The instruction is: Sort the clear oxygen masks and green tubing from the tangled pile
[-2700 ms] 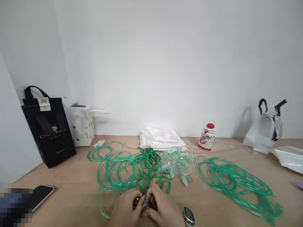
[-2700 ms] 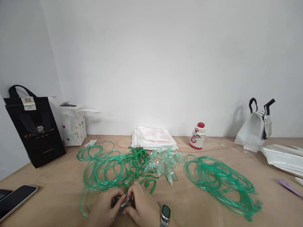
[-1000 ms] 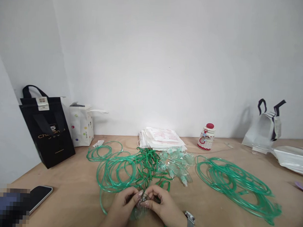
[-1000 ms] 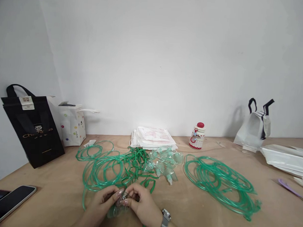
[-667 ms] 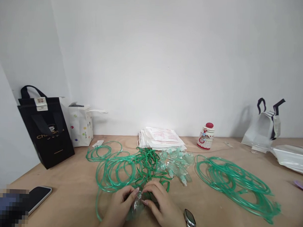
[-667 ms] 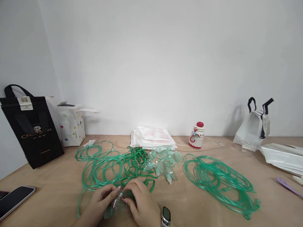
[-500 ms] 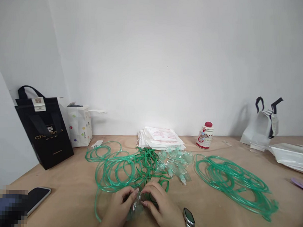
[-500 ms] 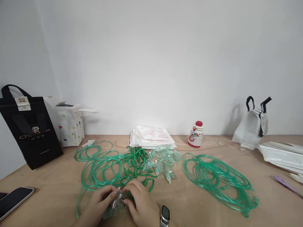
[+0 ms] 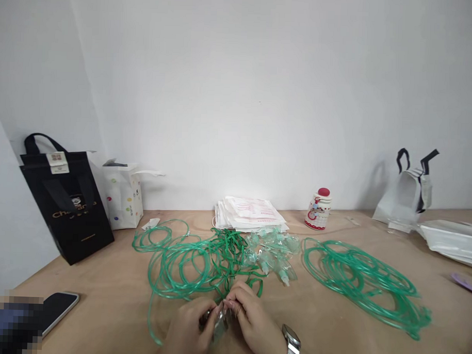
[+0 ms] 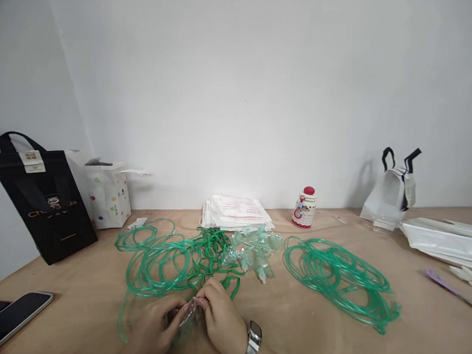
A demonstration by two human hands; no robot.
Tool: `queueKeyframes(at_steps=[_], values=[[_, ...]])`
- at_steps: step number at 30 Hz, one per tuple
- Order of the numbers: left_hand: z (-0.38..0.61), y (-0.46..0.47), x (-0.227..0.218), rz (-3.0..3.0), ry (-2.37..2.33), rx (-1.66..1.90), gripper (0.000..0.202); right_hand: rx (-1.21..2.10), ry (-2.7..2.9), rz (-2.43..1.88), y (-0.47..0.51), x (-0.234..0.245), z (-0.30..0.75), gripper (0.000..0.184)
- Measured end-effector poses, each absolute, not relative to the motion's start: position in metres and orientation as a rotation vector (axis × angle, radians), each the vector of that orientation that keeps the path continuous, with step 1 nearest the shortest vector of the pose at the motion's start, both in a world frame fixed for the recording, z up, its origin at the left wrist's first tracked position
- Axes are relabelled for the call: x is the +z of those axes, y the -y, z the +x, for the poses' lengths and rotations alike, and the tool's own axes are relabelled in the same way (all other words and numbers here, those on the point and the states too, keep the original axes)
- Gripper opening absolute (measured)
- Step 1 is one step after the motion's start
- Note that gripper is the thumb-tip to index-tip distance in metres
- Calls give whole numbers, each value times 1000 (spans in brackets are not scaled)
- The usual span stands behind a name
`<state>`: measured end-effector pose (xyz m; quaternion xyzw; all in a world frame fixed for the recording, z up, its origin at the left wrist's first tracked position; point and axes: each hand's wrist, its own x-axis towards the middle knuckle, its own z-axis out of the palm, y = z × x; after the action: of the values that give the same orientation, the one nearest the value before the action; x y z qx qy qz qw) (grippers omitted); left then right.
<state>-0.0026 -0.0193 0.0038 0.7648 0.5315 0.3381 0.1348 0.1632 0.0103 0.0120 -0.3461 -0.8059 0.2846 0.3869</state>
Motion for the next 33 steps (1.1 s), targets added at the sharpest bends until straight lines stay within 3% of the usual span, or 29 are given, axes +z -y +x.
queueKeyframes(at_steps=[23, 33], values=[[6, 18, 6, 2041, -1563, 958, 26, 635, 2206, -867, -12, 14, 162, 22], [1, -2, 1, 1587, -1200, 1137, 33, 713, 2130, -815, -10, 25, 164, 19]])
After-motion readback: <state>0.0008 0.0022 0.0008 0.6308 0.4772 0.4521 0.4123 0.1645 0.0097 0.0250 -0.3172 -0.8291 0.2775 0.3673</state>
